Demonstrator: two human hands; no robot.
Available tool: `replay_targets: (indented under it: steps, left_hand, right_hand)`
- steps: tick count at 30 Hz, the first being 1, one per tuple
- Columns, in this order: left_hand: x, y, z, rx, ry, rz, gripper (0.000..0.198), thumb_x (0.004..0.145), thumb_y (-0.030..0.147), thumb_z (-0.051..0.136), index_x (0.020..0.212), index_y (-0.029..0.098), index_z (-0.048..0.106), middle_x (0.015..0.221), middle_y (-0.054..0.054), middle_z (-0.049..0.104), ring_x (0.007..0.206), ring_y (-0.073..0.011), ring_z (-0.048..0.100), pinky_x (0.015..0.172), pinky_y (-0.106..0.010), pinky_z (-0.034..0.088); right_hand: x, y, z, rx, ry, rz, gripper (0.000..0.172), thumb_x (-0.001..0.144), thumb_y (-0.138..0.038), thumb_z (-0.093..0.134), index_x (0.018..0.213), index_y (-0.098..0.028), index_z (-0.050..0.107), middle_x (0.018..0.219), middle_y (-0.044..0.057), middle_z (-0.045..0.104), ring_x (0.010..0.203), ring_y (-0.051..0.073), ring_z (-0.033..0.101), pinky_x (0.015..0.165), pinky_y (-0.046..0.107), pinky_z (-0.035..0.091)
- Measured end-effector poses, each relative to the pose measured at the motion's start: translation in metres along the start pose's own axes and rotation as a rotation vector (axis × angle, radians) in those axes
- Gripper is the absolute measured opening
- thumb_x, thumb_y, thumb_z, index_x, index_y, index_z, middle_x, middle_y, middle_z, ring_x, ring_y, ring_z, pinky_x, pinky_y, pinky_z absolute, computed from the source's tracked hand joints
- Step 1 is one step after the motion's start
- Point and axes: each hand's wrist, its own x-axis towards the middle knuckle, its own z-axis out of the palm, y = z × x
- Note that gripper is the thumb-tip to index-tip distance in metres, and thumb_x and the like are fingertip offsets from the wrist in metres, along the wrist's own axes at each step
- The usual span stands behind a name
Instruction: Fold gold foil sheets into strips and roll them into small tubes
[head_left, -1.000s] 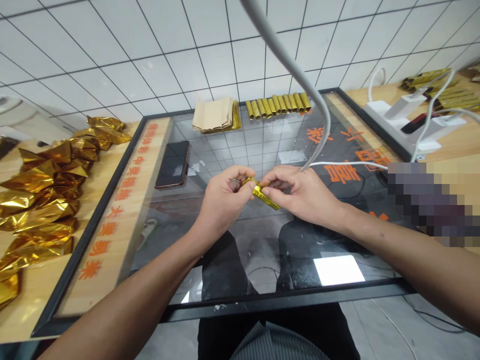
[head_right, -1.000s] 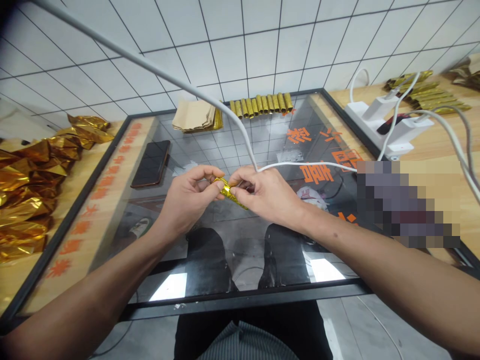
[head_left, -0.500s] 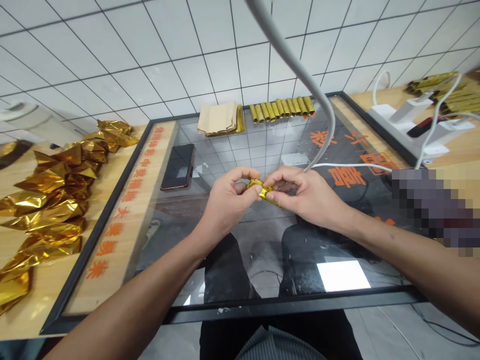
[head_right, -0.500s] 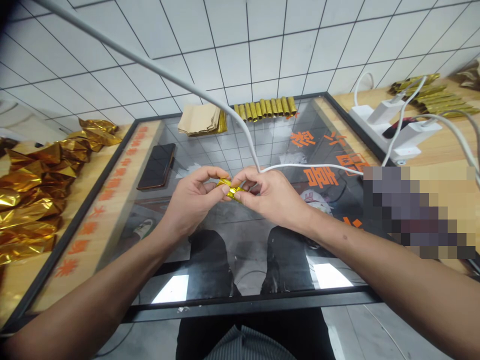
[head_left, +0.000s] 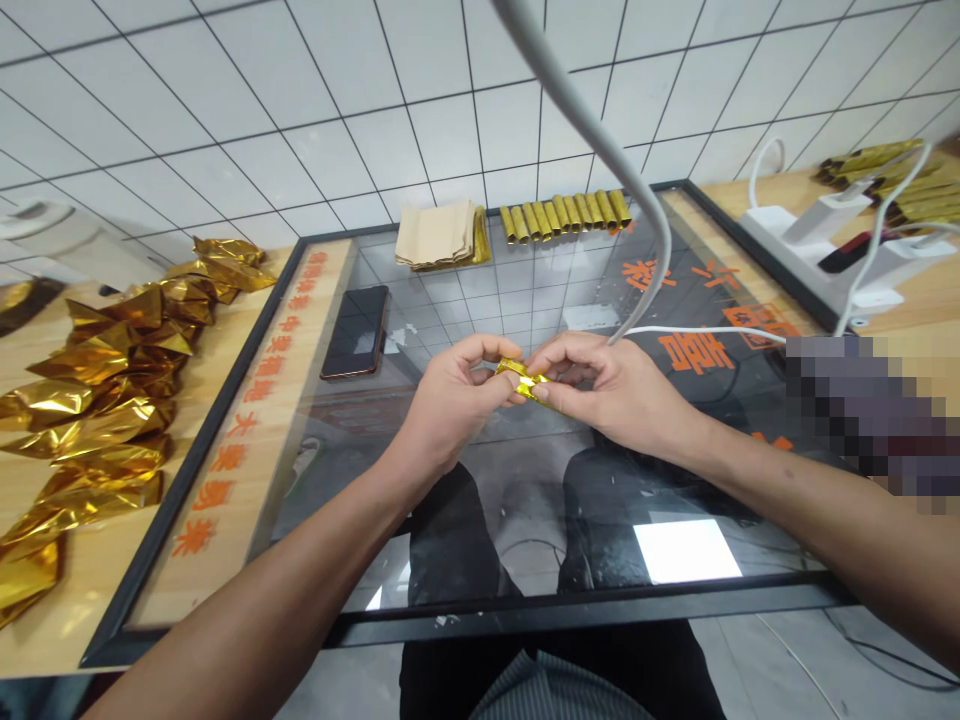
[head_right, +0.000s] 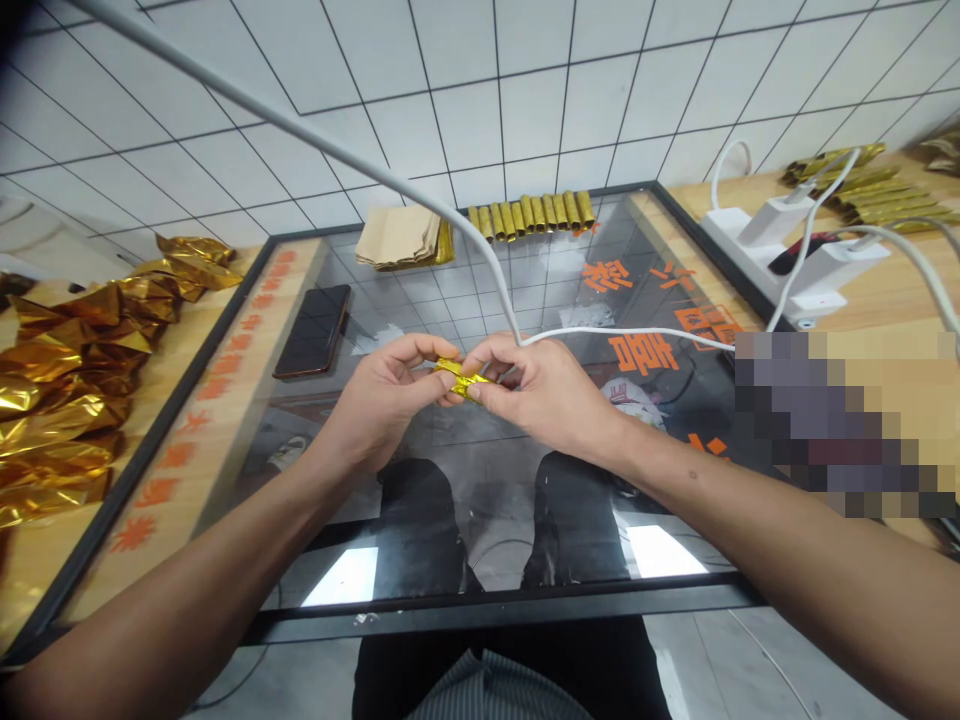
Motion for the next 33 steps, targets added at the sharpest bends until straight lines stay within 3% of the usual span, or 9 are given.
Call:
replay_targets:
  steps: [6,11,19,26,33]
  left_hand:
    - [-0.0008,0.0,-0.0015,0.014,0.012,-0.022,0.026,0.074,0.022,0.083,0.098,0.019,0.075,0.087,0.001,0.073,0.067,-0.0107,0.072,0.064,-0.022,0.056]
    - [-0.0008,0.0,-0.0026,0.05,0.049,-0.045,0.025,0.072,0.022,0.082,0.096,0.02,0.076,0.08,0.003,0.069,0.056,-0.0071,0.06,0.051,-0.02,0.045]
    - [-0.0021,0.0036,0.0012,-0.036,0.026,-0.079,0.023,0.071,0.02,0.08,0.093,0.019,0.073,0.07,0.003,0.067,0.058,-0.0094,0.062,0.055,-0.021,0.05]
    - [-0.0004,0.0035,0.0011,-0.161,0.024,-0.144,0.022,0.074,0.018,0.082,0.089,0.018,0.067,0.068,0.003,0.066,0.059,-0.0095,0.064,0.056,-0.02,0.054]
    - [-0.0004,0.0044,-0.0004,-0.202,0.011,-0.17,0.023,0.076,0.019,0.082,0.094,0.018,0.068,0.07,0.002,0.068,0.061,-0.0108,0.067,0.058,-0.021,0.057]
  right_hand:
    - [-0.0009,0.0012,0.0005,-0.021,-0.005,-0.019,0.008,0.096,-0.028,0.079,0.102,-0.023,0.079,0.102,0.003,0.079,0.093,0.02,0.075,0.082,0.035,0.061]
    - [-0.0003,0.0015,0.001,-0.099,0.005,-0.049,0.008,0.096,-0.027,0.078,0.103,-0.024,0.079,0.102,0.003,0.079,0.092,0.02,0.074,0.081,0.035,0.06]
    - [-0.0011,0.0007,-0.0014,-0.226,-0.027,-0.105,0.012,0.097,-0.019,0.073,0.106,-0.025,0.077,0.105,0.003,0.079,0.095,0.021,0.072,0.081,0.035,0.056]
    - [-0.0011,0.0013,-0.0027,-0.354,-0.029,-0.236,0.034,0.091,-0.011,0.074,0.119,-0.03,0.074,0.115,0.002,0.078,0.108,0.026,0.073,0.097,0.041,0.055]
    - [-0.0003,0.0015,-0.0047,-0.378,0.01,-0.226,0.03,0.094,-0.012,0.068,0.117,-0.029,0.077,0.113,0.004,0.08,0.108,0.027,0.074,0.094,0.041,0.056]
